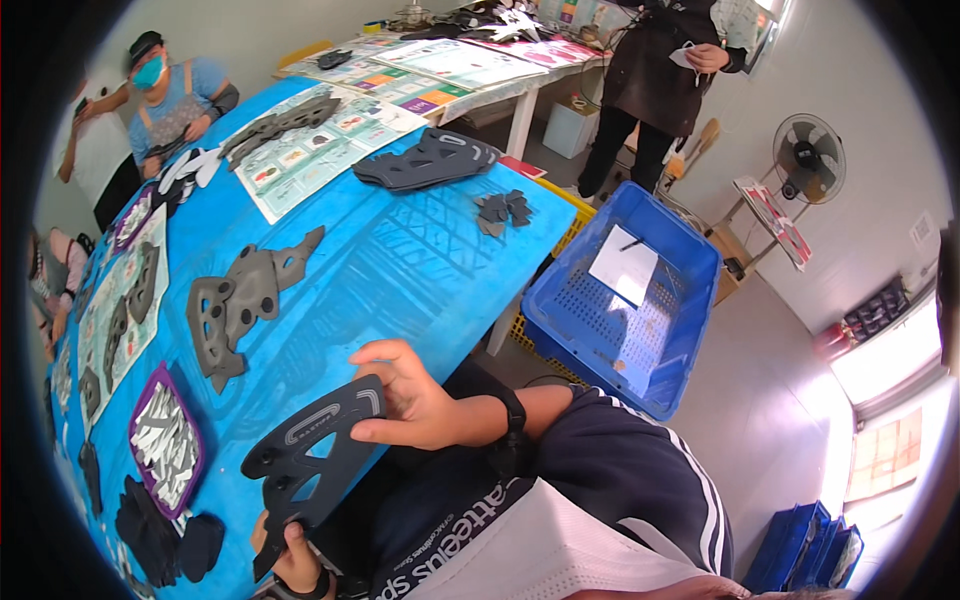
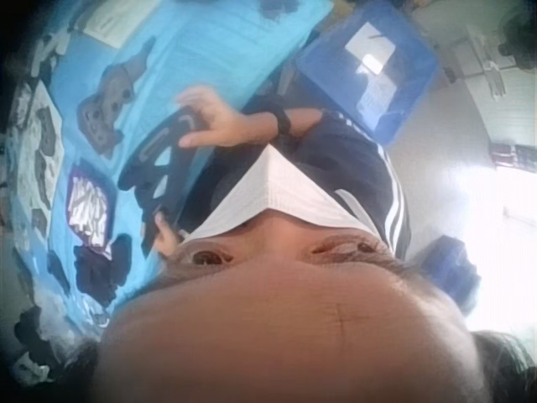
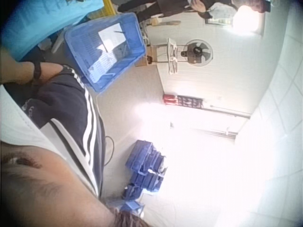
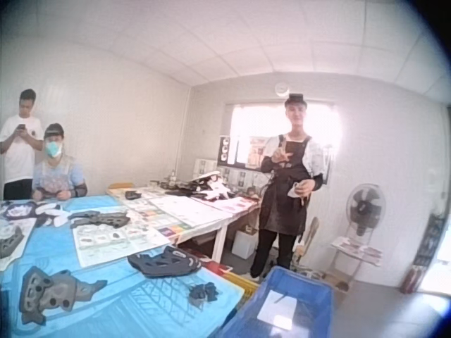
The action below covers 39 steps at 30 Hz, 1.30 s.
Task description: The person holds a dark grey foam shoe component and applies white adhesive strips to specific sections of it by hand, pressing them down to ensure they stick.
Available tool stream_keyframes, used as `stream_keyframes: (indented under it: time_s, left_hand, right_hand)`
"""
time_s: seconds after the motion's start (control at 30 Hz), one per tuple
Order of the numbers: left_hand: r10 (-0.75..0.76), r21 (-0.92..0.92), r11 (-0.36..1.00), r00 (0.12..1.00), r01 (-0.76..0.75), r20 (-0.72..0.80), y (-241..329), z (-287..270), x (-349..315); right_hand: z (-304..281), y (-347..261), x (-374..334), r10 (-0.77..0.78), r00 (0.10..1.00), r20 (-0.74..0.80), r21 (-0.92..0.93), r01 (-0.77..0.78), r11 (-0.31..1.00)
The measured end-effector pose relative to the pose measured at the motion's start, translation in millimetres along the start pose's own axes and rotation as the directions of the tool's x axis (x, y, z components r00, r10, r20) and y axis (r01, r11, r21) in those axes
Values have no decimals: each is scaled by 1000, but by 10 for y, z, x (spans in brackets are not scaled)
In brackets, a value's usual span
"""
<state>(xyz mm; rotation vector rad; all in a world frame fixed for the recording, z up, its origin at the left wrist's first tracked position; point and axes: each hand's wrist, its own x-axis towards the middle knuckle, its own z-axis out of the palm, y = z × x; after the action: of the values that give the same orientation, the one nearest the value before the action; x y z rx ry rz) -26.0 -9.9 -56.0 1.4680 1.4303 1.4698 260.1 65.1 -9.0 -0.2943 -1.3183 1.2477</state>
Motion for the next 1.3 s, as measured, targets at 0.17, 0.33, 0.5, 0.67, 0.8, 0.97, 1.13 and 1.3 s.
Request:
stream_keyframes:
  time_s: [0.17,0.33,0.5,0.67,0.8,0.97,1.13,1.3]
  left_hand:
    - [-45,18,999,999,45,11,-37,-95,-21]
    - [-11,75,997,1000,13,-20,-27,-116,-52]
    - [-88,-8,996,995,87,-56,-109,-121,-66]
    - [-60,37,997,981,68,-185,-316,-207,-15]
    - [-65,25,997,968,73,-241,-456,-281,23]
    - [19,-10,1000,969,-23,-246,-535,-303,39]
    - [31,-12,999,969,-35,-247,-550,-310,48]
    - [22,-28,999,976,-29,-218,-518,-331,44]
  right_hand:
    - [-5,5,-16,4,1000,10,-5,-4,1000]
    - [-13,88,-15,-13,1000,28,46,11,999]
    - [-19,6,108,-446,894,-36,-512,367,776]
    - [-165,-400,147,-464,857,224,-956,287,68]
    - [-254,-577,135,-180,982,58,-976,94,198]
    - [-257,-590,139,91,996,-3,-920,-38,389]
    - [-196,-643,105,482,870,108,-803,-210,558]
    - [-171,-596,124,283,910,303,-456,-122,881]
